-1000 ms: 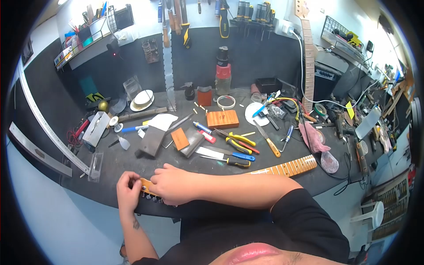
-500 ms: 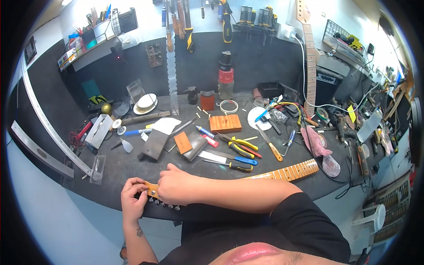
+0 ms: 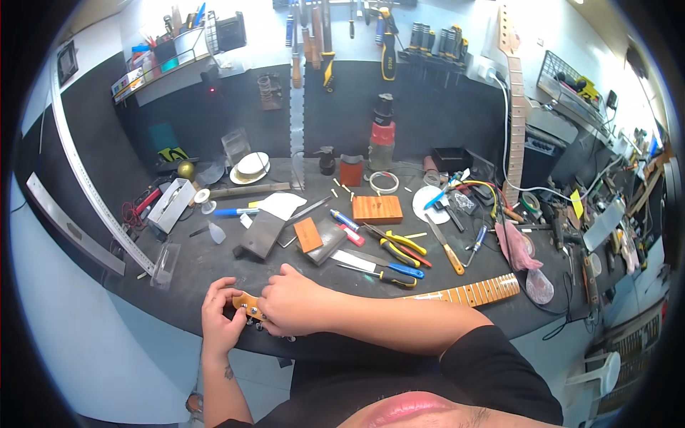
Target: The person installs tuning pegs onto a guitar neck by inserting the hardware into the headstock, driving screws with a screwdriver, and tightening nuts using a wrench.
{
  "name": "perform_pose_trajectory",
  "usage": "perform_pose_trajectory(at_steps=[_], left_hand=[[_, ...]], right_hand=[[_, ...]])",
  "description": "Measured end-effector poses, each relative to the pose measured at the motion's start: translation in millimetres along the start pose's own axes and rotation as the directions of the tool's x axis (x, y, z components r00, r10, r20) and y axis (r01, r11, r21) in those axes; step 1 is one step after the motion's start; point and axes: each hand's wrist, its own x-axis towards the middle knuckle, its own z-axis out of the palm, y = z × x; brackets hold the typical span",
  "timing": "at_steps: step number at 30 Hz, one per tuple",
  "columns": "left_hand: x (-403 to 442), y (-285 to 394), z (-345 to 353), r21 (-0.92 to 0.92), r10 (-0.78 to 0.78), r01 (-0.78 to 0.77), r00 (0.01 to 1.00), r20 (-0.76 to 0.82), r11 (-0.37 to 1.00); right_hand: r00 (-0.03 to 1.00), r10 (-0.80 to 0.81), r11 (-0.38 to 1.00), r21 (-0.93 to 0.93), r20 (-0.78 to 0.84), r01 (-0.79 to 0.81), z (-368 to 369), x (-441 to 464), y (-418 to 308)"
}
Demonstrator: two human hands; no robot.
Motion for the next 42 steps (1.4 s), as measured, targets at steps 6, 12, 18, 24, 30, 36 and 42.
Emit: perform_pose_trajectory(at_steps=[6, 12, 18, 24, 30, 36, 42], left_hand=[[-1, -15, -3, 0.068, 0.075, -0.076, 0.997, 0.022, 0.995], [-2, 2, 2, -0.113, -0.061, 0.057, 0.998, -0.029, 0.992], [0, -13, -3, 0.067, 0.092, -0.094, 0.995, 0.030, 0.993], [-1, 6, 2, -0.108, -0.101, 0.098, 0.995, -0.021, 0.989], [0, -18, -2, 0.095, 0.124, -0.126, 0.992, 0.032, 0.987], [-3, -3, -1, 0.044, -0.010, 0.011, 1.000, -0.011, 0.999], [0, -8, 0, 0.009, 0.021, -0.021, 1.000, 0.011, 1.000]], right_hand=[[0.977, -0.117, 0.991, 0.038, -0.176, 0.125, 21, -1, 6], [0.996, -0.038, 0.999, 0.012, -0.086, 0.039, 7, -1, 0], [0.990, -0.066, 0.998, -0.008, 0.125, 0.067, -1, 2, 3], [0.962, -0.085, 0.994, -0.092, -0.259, 0.063, 14, -4, 1], [0.995, -0.095, 0.991, -0.099, -0.019, 0.093, 16, 4, 5], [0.940, -0.097, 0.991, -0.117, -0.326, 0.062, 22, -1, 4], [0.997, -0.073, 0.993, -0.091, 0.027, 0.075, 11, 5, 3]])
